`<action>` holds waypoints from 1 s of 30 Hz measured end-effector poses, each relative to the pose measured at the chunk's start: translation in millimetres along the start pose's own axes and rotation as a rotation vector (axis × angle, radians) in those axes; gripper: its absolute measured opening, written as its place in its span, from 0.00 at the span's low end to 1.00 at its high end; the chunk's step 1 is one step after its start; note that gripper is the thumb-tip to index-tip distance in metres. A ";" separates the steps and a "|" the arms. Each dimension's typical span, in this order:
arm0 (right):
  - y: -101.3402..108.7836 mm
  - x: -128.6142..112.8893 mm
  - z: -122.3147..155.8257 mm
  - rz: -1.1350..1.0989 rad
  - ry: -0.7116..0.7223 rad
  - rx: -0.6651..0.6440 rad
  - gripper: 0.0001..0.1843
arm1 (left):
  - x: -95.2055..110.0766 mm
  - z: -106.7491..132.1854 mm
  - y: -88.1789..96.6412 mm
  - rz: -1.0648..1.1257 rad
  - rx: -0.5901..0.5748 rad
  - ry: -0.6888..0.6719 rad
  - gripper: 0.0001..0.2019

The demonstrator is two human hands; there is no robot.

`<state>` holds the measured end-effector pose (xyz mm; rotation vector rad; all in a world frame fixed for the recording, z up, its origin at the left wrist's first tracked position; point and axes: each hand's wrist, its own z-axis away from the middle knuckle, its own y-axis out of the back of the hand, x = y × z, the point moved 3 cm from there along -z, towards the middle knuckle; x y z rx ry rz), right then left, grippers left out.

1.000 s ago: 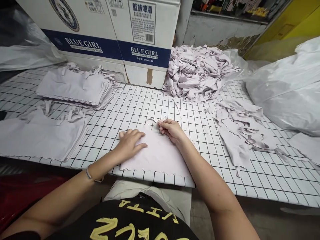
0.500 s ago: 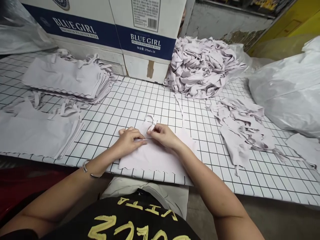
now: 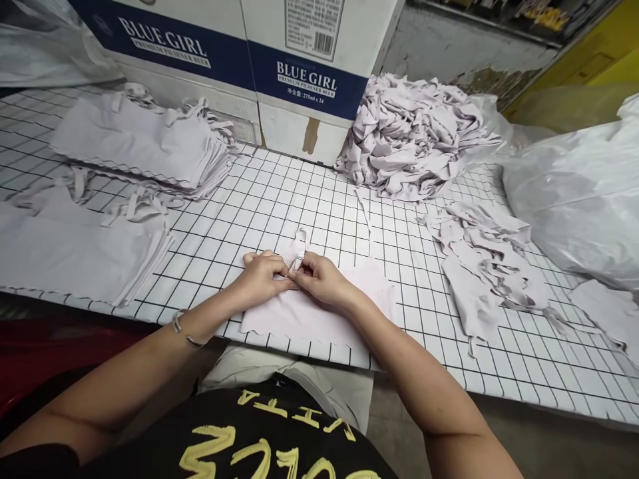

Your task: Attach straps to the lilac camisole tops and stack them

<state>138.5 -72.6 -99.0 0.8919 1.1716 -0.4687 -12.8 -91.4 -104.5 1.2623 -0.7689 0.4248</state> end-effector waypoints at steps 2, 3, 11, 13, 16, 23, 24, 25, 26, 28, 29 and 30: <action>0.8 -0.5 0.2 0.033 -0.003 -0.011 0.11 | -0.3 0.1 0.4 0.001 -0.002 0.003 0.13; 1.1 -0.7 0.3 0.045 -0.007 -0.020 0.11 | -0.5 0.1 0.4 0.003 0.000 0.001 0.13; -0.7 0.6 1.8 -0.157 -0.076 0.009 0.14 | -5.1 -0.1 -1.9 0.002 0.030 -0.008 0.14; -1.7 1.6 2.0 -0.113 -0.071 0.027 0.14 | -5.0 0.1 -1.6 0.004 0.038 -0.014 0.15; -2.4 2.6 2.1 -0.019 -0.017 0.044 0.12 | -3.9 0.5 -0.5 0.011 0.038 -0.013 0.14; -2.5 7.9 2.4 -0.001 -0.034 0.080 0.11 | -4.0 0.5 -0.9 0.027 0.032 -0.014 0.14; -2.8 7.7 2.5 0.005 -0.027 0.075 0.11 | -4.3 0.3 -1.3 0.027 0.034 -0.018 0.15; -3.1 7.4 2.6 0.013 -0.023 0.070 0.11 | -4.5 0.1 -1.6 0.026 0.035 -0.021 0.15; -3.3 7.0 2.8 0.023 -0.021 0.068 0.11 | -4.7 0.0 -1.9 0.025 0.035 -0.024 0.16; -3.5 6.2 3.0 0.053 -0.023 0.071 0.11 | -4.8 -0.1 -2.1 0.025 0.032 -0.023 0.16; -3.7 5.7 3.1 0.069 -0.021 0.072 0.11 | -4.7 0.0 -1.9 0.024 0.030 -0.021 0.16; -3.8 5.0 3.1 0.083 -0.015 0.070 0.10 | -4.4 0.1 -1.6 0.022 0.028 -0.018 0.16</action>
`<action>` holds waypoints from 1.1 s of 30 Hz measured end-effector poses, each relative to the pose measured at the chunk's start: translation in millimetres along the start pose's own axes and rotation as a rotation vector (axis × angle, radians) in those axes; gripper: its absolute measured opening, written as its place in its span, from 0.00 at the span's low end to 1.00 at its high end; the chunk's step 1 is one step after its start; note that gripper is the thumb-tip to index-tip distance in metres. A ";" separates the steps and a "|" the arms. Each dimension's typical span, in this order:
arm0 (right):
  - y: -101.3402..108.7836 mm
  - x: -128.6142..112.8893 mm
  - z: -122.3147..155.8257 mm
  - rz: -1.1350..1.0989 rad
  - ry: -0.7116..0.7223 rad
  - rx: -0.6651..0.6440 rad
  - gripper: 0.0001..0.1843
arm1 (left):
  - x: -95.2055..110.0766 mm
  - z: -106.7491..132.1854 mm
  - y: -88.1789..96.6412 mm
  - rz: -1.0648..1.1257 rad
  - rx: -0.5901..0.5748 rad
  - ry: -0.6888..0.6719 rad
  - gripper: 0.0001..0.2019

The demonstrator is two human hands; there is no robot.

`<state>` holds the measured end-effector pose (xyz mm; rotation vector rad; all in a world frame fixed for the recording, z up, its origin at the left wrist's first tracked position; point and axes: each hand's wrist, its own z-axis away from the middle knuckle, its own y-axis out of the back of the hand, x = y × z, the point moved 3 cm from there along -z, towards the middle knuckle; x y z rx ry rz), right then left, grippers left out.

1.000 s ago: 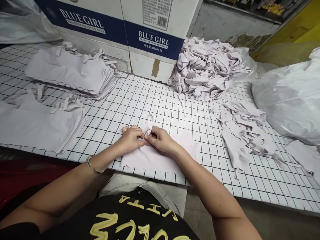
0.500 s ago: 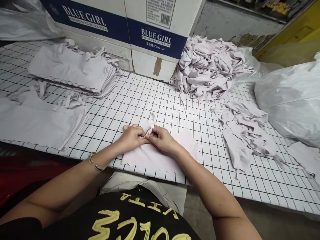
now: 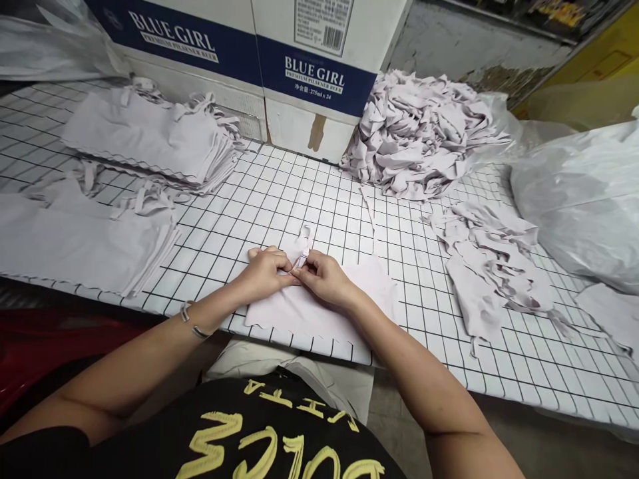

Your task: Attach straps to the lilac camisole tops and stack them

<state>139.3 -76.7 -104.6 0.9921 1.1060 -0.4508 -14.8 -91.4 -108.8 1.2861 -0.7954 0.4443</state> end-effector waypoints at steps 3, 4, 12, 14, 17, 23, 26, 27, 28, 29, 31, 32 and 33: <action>0.6 -1.2 0.2 0.023 0.029 -0.019 0.09 | 1.0 0.6 1.2 -0.006 -0.006 0.015 0.15; 1.5 -1.0 0.4 0.034 0.036 -0.027 0.09 | 1.3 0.8 1.6 -0.005 -0.008 0.020 0.14; 15.9 6.1 4.3 0.138 -0.060 0.036 0.11 | 2.0 1.1 1.5 0.021 -0.014 0.047 0.11; 13.7 4.4 3.4 -0.021 -0.093 0.055 0.12 | 2.0 1.2 1.4 0.018 -0.011 0.046 0.10; 6.0 0.7 0.5 -0.129 -0.086 0.050 0.13 | 2.4 1.2 1.8 0.003 -0.007 0.044 0.11; -1.2 2.7 -1.0 -0.081 -0.086 0.041 0.14 | 2.6 0.1 1.0 -0.019 -0.002 0.042 0.15; -0.7 3.5 -1.0 -0.018 -0.070 0.031 0.13 | 1.9 -0.5 0.8 -0.007 0.006 0.028 0.16; -0.5 3.5 -1.2 -0.002 -0.063 0.024 0.12 | 1.7 -0.6 0.8 -0.004 0.008 0.025 0.16; -0.3 3.5 -1.3 0.012 -0.056 0.016 0.12 | 1.4 -0.6 0.7 -0.003 0.008 0.023 0.16; 0.0 3.5 -1.4 0.024 -0.051 0.011 0.11 | 1.2 -0.5 0.7 -0.002 0.008 0.026 0.16; 0.9 3.3 -1.4 0.046 -0.048 0.001 0.10 | 0.7 -0.2 0.4 0.003 0.007 0.037 0.15; 1.4 3.1 -1.2 0.055 -0.048 -0.004 0.10 | 0.4 -0.1 0.2 0.006 0.007 0.043 0.13; 2.0 2.7 -0.9 0.062 -0.050 -0.010 0.09 | 0.2 0.0 0.1 0.010 0.008 0.049 0.12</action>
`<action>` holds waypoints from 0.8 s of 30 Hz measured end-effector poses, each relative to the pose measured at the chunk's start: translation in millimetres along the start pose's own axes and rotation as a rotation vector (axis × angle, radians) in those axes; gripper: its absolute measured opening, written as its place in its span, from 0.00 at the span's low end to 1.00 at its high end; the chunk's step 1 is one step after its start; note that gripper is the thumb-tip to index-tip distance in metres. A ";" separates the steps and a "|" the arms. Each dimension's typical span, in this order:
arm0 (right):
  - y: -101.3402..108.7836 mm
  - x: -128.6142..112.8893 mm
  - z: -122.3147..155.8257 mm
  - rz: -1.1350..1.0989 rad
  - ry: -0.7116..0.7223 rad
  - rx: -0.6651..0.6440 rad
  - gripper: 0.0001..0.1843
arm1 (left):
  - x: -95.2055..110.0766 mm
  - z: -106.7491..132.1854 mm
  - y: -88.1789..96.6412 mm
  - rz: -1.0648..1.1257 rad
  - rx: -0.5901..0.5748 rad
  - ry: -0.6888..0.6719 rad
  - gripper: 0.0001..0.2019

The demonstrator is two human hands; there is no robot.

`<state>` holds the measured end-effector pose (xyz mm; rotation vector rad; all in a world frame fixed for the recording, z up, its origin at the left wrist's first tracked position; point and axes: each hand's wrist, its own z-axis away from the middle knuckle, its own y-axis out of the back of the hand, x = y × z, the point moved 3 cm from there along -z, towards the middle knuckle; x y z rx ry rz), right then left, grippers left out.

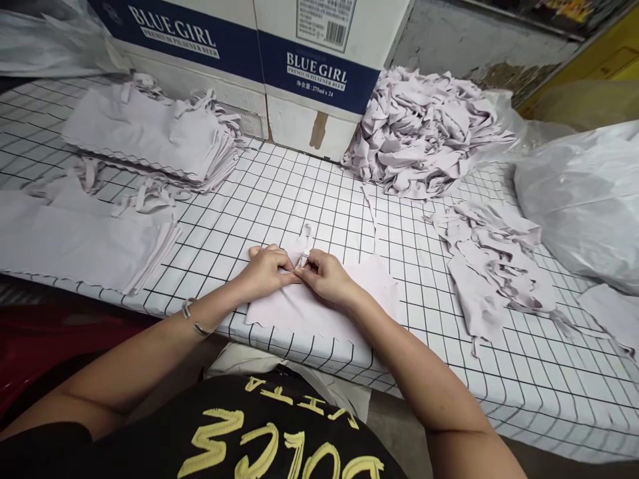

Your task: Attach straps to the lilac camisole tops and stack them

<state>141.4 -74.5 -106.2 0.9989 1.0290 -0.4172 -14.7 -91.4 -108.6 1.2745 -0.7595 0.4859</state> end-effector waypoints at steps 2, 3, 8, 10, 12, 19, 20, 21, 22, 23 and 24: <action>1.3 -0.9 0.7 0.017 -0.008 -0.009 0.08 | -0.3 0.1 0.0 0.010 0.002 0.009 0.11; 1.9 -1.4 0.9 0.025 -0.012 -0.011 0.07 | -0.2 0.1 0.1 0.016 0.000 0.012 0.10; 2.6 -2.2 1.1 -0.046 -0.037 0.012 0.08 | 1.5 0.3 1.8 0.032 -0.017 0.024 0.11; 2.2 -1.4 1.2 -0.079 -0.038 0.010 0.08 | 2.0 0.5 1.9 0.031 -0.021 0.027 0.11; 2.5 -0.9 1.8 -0.030 -0.032 0.011 0.08 | 1.9 0.5 1.4 0.020 -0.022 0.029 0.11; 9.1 -11.2 -6.5 -0.334 -0.159 0.009 0.10 | 0.5 -4.0 3.9 -0.179 -0.079 -0.088 0.12; 12.1 -14.3 -11.8 -0.487 -0.181 0.032 0.13 | 0.2 -2.3 5.3 -0.234 -0.060 -0.099 0.13; 15.7 -16.9 -18.5 -0.626 -0.205 0.057 0.14 | -0.2 1.2 6.8 -0.292 -0.015 -0.104 0.15; 19.5 -18.9 -26.5 -0.737 -0.233 0.086 0.14 | -0.1 6.9 7.8 -0.350 0.048 -0.114 0.18; 23.3 -20.2 -35.8 -0.820 -0.263 0.112 0.14 | 0.6 14.7 7.4 -0.401 0.107 -0.147 0.22; 26.9 -20.8 -46.0 -0.879 -0.290 0.136 0.14 | 1.8 24.4 4.9 -0.444 0.137 -0.208 0.26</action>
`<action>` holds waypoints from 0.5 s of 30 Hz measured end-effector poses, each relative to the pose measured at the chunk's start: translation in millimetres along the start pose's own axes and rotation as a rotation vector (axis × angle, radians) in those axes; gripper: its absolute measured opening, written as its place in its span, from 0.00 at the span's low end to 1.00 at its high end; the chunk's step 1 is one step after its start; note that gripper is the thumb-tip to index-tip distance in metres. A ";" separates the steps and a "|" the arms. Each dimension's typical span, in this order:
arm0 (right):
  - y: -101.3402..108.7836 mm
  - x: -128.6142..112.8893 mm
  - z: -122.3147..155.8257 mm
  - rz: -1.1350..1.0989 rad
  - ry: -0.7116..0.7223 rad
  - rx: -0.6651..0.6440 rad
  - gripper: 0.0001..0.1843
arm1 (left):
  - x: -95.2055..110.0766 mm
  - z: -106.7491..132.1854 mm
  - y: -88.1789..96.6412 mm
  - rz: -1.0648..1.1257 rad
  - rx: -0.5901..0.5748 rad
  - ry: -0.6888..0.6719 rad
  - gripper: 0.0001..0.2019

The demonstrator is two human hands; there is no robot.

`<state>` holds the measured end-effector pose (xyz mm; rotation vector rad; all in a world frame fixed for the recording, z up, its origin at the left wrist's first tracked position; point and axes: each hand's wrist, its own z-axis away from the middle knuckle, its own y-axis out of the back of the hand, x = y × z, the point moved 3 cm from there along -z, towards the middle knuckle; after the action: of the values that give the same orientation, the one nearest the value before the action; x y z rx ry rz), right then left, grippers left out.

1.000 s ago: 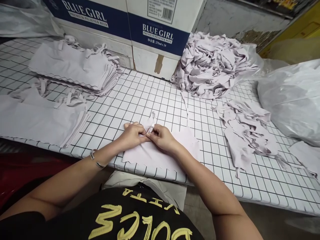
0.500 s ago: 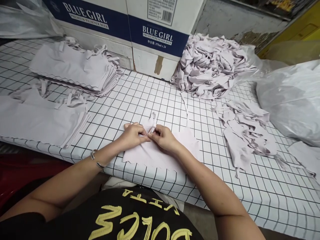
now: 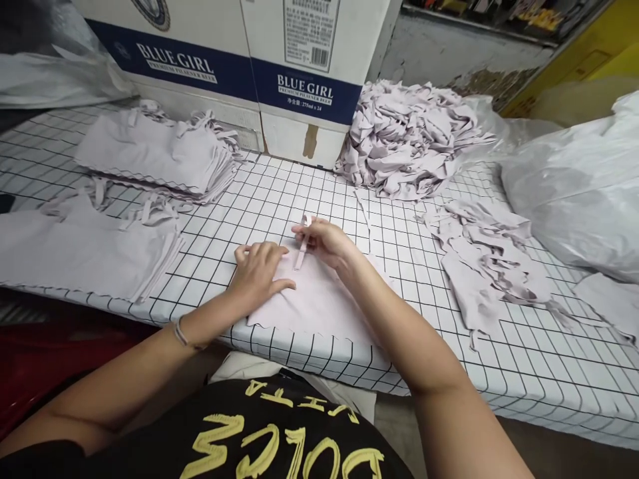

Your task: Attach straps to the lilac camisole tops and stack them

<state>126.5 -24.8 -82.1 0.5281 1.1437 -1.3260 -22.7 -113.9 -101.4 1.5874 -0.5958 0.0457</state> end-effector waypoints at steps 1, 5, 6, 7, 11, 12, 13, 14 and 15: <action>-0.6 -4.6 -10.4 -0.039 -0.014 0.025 0.13 | 5.1 10.6 -1.7 -0.026 0.006 -0.085 0.30; -0.4 -21.5 -47.0 0.213 0.003 0.130 0.11 | 21.9 50.5 -13.6 -0.038 -0.185 -0.403 0.36; 2.1 -25.8 -50.1 0.315 0.006 0.152 0.10 | 22.4 55.8 -13.4 -0.040 -0.213 -0.411 0.37; 6.9 -30.8 -48.9 0.416 0.025 0.182 0.09 | 21.1 58.6 -11.1 -0.042 -0.212 -0.385 0.37; 54.5 -49.1 13.4 0.974 0.370 0.514 0.09 | -0.7 57.1 11.0 -0.068 -0.011 0.088 0.27; 70.5 -46.3 41.0 1.132 0.423 0.617 0.11 | -7.2 57.1 15.2 -0.087 0.031 0.218 0.25; 87.4 -37.5 69.4 1.220 0.379 0.676 0.14 | -12.0 57.1 17.3 -0.106 0.043 0.301 0.23; 103.7 -23.8 97.4 1.253 0.273 0.700 0.18 | -15.0 56.8 17.3 -0.119 0.026 0.330 0.20; 117.6 -6.2 123.2 1.237 0.135 0.669 0.21 | -16.3 56.0 15.9 -0.123 -0.005 0.318 0.18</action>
<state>278.6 -98.6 -60.9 1.5176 0.2421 -0.5106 -60.9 -160.7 -99.9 1.5682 -0.2504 0.2008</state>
